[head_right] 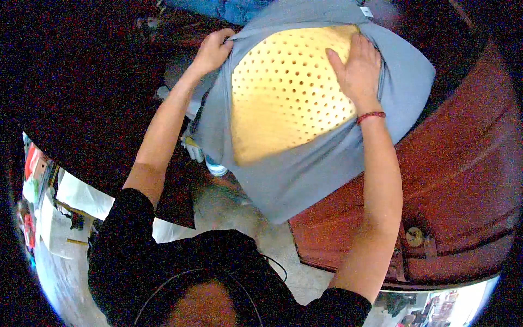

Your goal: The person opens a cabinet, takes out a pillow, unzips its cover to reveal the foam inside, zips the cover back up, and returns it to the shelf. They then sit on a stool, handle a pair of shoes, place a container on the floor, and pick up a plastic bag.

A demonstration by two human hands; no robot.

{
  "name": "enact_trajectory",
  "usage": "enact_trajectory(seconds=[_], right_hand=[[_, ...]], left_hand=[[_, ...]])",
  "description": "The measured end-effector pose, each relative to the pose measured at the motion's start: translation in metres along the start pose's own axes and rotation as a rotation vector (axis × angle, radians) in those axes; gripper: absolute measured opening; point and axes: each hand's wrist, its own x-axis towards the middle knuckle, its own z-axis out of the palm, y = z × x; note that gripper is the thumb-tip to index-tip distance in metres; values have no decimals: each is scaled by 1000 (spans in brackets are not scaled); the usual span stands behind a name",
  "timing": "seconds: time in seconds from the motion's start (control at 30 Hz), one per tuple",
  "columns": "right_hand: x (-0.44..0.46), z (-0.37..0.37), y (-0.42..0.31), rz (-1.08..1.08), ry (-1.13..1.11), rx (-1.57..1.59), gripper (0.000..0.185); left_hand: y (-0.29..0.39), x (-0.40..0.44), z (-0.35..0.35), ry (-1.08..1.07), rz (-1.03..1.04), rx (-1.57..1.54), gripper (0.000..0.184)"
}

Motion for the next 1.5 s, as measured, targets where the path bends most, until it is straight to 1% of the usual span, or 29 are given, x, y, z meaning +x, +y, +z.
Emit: enact_trajectory(seconds=[0.1, 0.13, 0.2, 0.23, 0.27, 0.3, 0.33, 0.37, 0.47, 0.5, 0.57, 0.63, 0.7, 0.77, 0.8, 0.87, 0.93, 1.0, 1.03, 1.07, 1.13, 1.17, 1.2, 1.27, 1.33, 1.4, 1.43, 1.47, 1.5], right_hand=[[-1, 6, 5, -10, 9, -31, 65], [-1, 10, 8, -14, 5, -26, 65], [0, 17, 11, -5, -22, -67, 65], [0, 20, 12, -8, -27, -61, 65], [2, 21, 11, 27, -85, -55, 66], [2, 18, 5, 57, -130, -46, 67], [3, 19, 6, 52, -138, -40, 67], [5, 21, 5, 65, -169, -77, 67], [2, 25, 7, 90, -223, -123, 69], [2, 26, 9, 85, -193, -144, 70], [0, 27, 11, 48, -101, -208, 71], [0, 28, 15, 44, -116, -193, 71], [4, 18, 9, 48, -186, -156, 70], [3, 14, 8, 24, -162, -168, 70], [3, 11, 9, 14, -138, -191, 70], [3, 6, 9, -22, -119, -184, 70], [3, 0, 3, 4, -143, -213, 69], [2, 1, 1, -5, -132, -209, 68], [4, 1, 1, -8, -114, -210, 68], [5, 2, 1, -9, -111, -207, 68], [5, 5, 3, -31, -89, -201, 66], [5, 8, 7, -31, -89, -200, 66], [6, 11, 11, -49, -70, -208, 67], [0, 13, 8, -64, -60, -214, 68], [0, 7, -4, -114, 13, -271, 59], [2, -18, -36, -306, 22, 14, 31], [-10, -20, -56, -364, 8, 119, 27], [-17, -29, -85, -400, -113, 100, 29], [-28, -33, -112, -547, -39, 289, 32]], left_hand=[[-18, 6, 12, -183, -115, -407, 21], [-20, 3, 17, -183, -122, -405, 21], [2, -11, 13, -37, -170, -379, 25], [15, -19, 7, -50, -250, -319, 27], [20, -28, 10, 77, -99, -214, 31], [32, -46, 8, 177, 7, -56, 41], [51, -58, 2, 75, -28, 65, 53], [62, -69, 4, 130, 18, 139, 59], [89, -102, 11, 121, -19, 170, 70], [92, -112, 12, 69, -60, 151, 78], [93, -135, 13, 49, -96, 147, 83], [84, -155, 17, -11, -167, 133, 92], [69, -177, 18, -35, -253, 174, 93], [54, -197, 17, -36, -345, 179, 96], [47, -201, 13, -34, -354, 182, 96], [33, -207, 9, -115, -565, 2, 95], [16, -201, 9, -131, -592, -47, 88], [-1, -197, 10, -260, -525, -209, 79], [-2, -198, 13, -87, -395, -138, 59], [-3, -194, 9, -84, -395, -135, 59], [-5, -188, 2, -252, -420, -95, 54], [-1, -186, 1, -41, -324, -121, 29], [1, -184, -2, -42, -326, -120, 29], [0, -180, -6, 83, -420, -273, 25], [0, -177, -9, 159, -463, -374, 22], [-1, -169, -13, 284, -519, -588, 19], [12, -164, -28, 312, -567, -652, 20], [23, -159, -41, 321, -567, -653, 20], [31, -155, -52, 342, -537, -714, 24]])
